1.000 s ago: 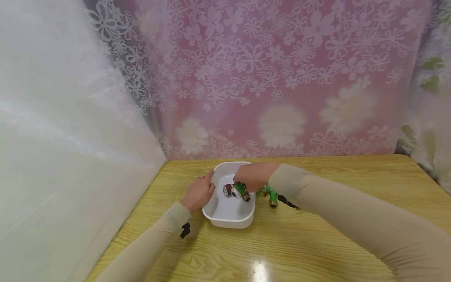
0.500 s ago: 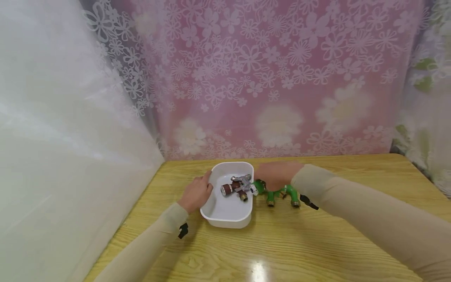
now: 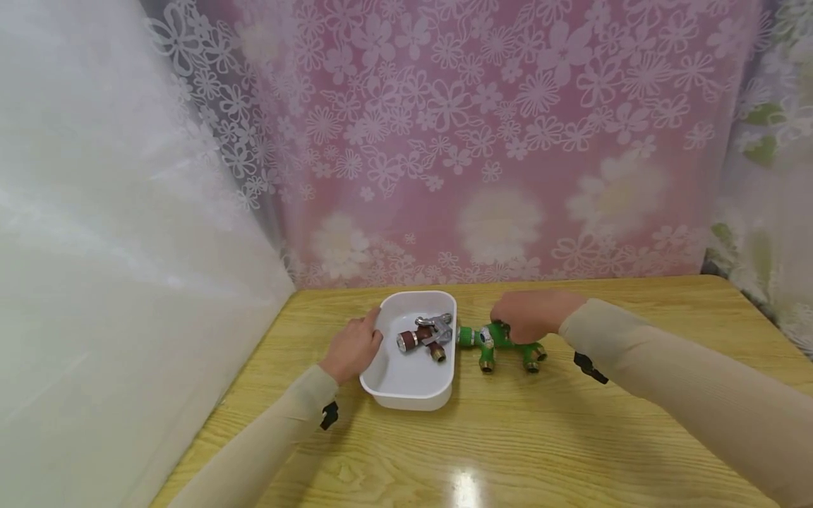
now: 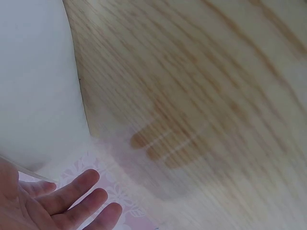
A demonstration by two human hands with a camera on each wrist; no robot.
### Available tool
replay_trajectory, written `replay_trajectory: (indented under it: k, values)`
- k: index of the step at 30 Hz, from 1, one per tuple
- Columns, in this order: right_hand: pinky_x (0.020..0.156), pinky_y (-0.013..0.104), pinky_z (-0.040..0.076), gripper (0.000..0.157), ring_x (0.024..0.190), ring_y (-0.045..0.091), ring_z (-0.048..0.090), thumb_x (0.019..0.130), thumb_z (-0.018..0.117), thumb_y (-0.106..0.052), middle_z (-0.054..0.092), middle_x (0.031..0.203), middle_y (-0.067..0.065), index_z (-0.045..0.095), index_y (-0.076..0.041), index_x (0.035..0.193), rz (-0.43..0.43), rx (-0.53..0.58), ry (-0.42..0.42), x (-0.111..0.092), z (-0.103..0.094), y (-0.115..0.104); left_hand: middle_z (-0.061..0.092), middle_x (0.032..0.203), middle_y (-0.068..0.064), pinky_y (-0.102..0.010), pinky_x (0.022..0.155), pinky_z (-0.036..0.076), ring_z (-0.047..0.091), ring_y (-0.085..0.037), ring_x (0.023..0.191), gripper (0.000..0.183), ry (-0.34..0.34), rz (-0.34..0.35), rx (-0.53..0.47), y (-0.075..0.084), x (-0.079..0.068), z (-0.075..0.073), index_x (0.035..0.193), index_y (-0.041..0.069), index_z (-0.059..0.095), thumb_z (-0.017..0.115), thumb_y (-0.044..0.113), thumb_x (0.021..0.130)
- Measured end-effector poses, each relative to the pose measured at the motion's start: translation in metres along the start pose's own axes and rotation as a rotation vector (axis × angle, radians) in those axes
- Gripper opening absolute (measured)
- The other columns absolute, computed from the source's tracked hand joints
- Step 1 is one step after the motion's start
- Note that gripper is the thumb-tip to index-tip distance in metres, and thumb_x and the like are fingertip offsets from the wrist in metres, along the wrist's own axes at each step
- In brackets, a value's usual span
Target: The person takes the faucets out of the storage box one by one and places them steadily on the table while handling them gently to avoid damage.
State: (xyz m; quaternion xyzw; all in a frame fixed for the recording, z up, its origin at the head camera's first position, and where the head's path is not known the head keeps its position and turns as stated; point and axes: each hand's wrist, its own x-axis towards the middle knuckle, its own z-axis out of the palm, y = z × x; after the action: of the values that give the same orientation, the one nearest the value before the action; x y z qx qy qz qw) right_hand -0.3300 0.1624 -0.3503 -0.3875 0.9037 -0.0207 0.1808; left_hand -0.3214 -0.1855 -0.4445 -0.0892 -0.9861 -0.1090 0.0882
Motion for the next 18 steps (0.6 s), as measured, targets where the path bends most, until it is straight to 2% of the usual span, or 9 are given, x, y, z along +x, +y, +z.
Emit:
replay_trajectory:
  k: [4, 8, 10, 14, 18]
  values:
    - [0.065, 0.037, 0.038, 0.024, 0.077, 0.012, 0.052, 0.093, 0.061, -0.001, 0.065, 0.097, 0.0, 0.067, -0.007, 0.115, 0.013, 0.01, 0.004, -0.008, 0.008, 0.013, 0.066, 0.13, -0.017, -0.05, 0.083, 0.056, 0.065, -0.034, 0.11, 0.051, -0.005, -0.01, 0.0, 0.001, -0.001, -0.002, 0.153, 0.011, 0.04, 0.045, 0.025, 0.104]
    - [0.066, 0.037, 0.039, 0.027, 0.08, 0.012, 0.056, 0.092, 0.062, -0.001, 0.066, 0.101, 0.001, 0.066, -0.005, 0.118, 0.046, 0.025, 0.003, -0.015, 0.013, 0.022, 0.066, 0.131, -0.017, -0.05, 0.083, 0.056, 0.064, -0.034, 0.111, 0.052, -0.017, -0.022, -0.006, 0.002, -0.001, -0.003, 0.154, 0.011, 0.039, 0.046, 0.025, 0.104]
    - [0.067, 0.037, 0.044, 0.029, 0.085, 0.014, 0.06, 0.091, 0.062, 0.0, 0.068, 0.105, 0.002, 0.066, -0.004, 0.12, 0.055, 0.027, 0.008, -0.018, 0.016, 0.027, 0.066, 0.131, -0.017, -0.05, 0.083, 0.056, 0.064, -0.033, 0.11, 0.052, -0.02, -0.025, -0.004, 0.002, -0.002, -0.003, 0.154, 0.011, 0.039, 0.046, 0.025, 0.104]
    - [0.07, 0.039, 0.047, 0.03, 0.089, 0.017, 0.062, 0.091, 0.062, -0.001, 0.068, 0.106, 0.002, 0.066, -0.004, 0.12, 0.086, 0.037, -0.001, -0.023, 0.022, 0.036, 0.066, 0.131, -0.016, -0.049, 0.083, 0.056, 0.064, -0.033, 0.111, 0.052, -0.024, -0.023, 0.006, 0.002, -0.001, -0.002, 0.154, 0.012, 0.039, 0.045, 0.026, 0.105]
    - [0.077, 0.045, 0.053, 0.033, 0.1, 0.028, 0.066, 0.09, 0.064, -0.001, 0.068, 0.115, 0.011, 0.065, 0.0, 0.123, 0.113, 0.021, 0.0, -0.029, 0.026, 0.043, 0.066, 0.129, -0.016, -0.049, 0.082, 0.056, 0.065, -0.033, 0.11, 0.051, -0.017, -0.019, 0.006, 0.002, 0.0, -0.001, 0.153, 0.012, 0.04, 0.045, 0.026, 0.105]
